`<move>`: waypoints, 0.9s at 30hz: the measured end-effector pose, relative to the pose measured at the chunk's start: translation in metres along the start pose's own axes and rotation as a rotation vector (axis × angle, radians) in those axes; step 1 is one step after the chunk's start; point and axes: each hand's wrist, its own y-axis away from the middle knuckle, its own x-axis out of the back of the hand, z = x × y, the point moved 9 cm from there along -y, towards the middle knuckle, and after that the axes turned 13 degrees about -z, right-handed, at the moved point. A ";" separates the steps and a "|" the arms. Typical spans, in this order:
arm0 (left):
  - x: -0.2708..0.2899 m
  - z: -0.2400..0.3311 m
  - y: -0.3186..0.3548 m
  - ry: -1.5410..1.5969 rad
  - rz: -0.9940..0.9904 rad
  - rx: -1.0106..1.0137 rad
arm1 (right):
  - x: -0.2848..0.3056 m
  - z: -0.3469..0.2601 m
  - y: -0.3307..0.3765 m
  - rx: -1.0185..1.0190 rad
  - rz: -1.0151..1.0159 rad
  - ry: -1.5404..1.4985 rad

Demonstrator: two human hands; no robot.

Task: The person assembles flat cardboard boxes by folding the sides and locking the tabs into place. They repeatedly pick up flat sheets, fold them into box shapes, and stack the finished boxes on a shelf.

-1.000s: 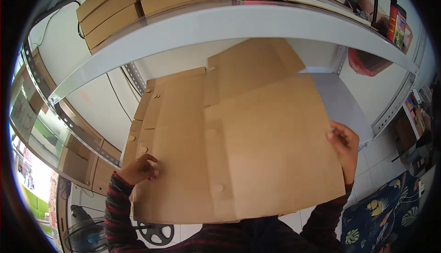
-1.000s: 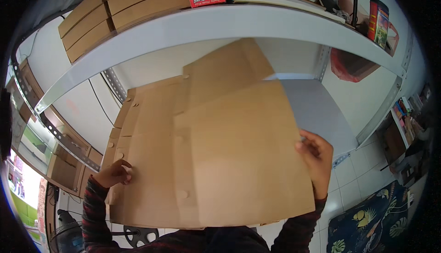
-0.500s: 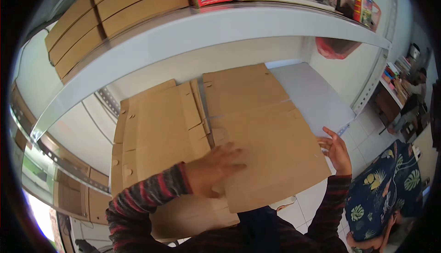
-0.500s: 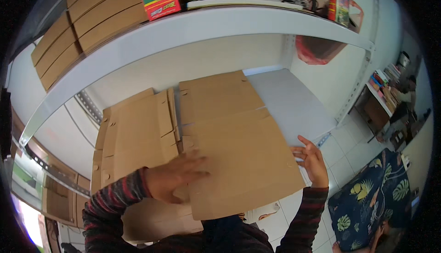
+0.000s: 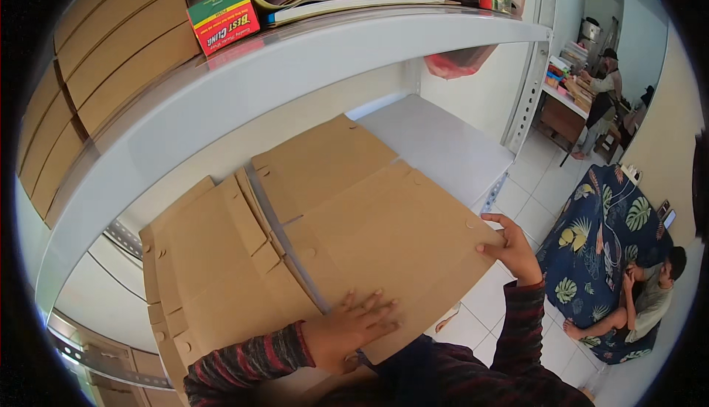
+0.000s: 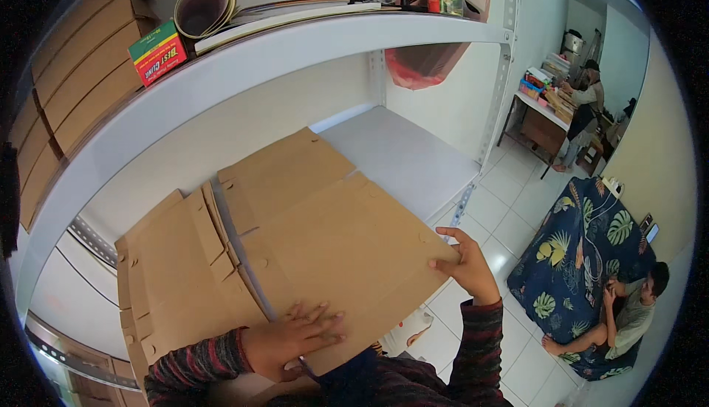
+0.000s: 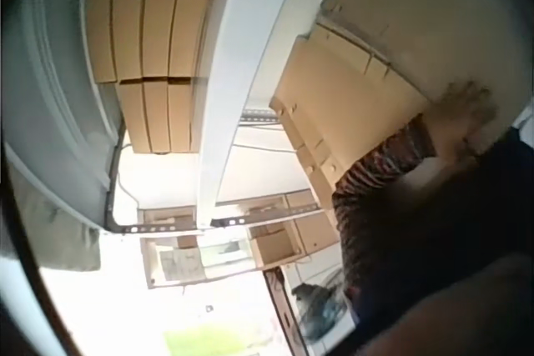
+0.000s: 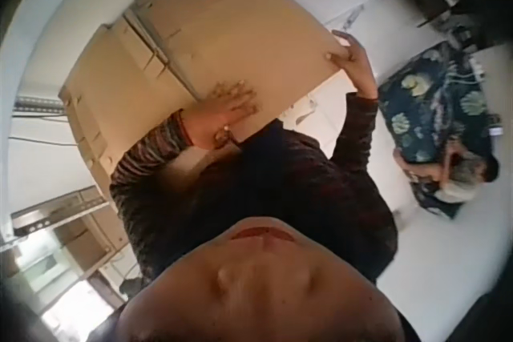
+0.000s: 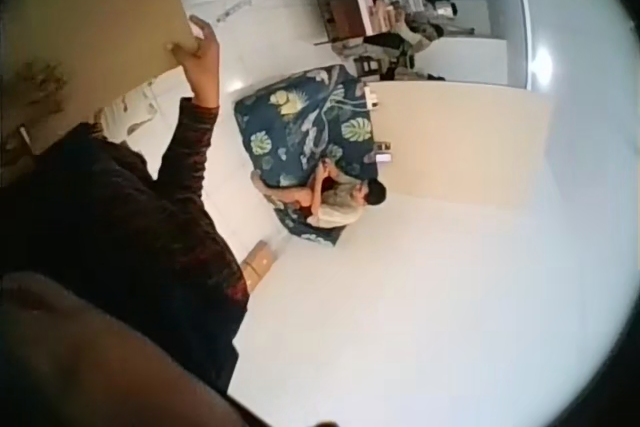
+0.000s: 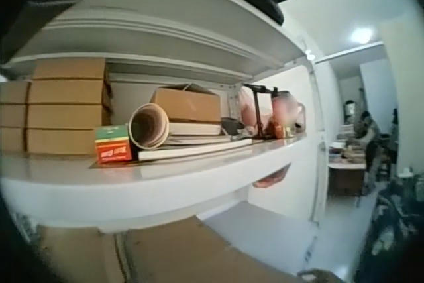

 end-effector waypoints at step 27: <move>0.043 -0.027 -0.021 0.327 0.433 0.197 | 0.014 0.005 -0.003 0.334 0.445 0.015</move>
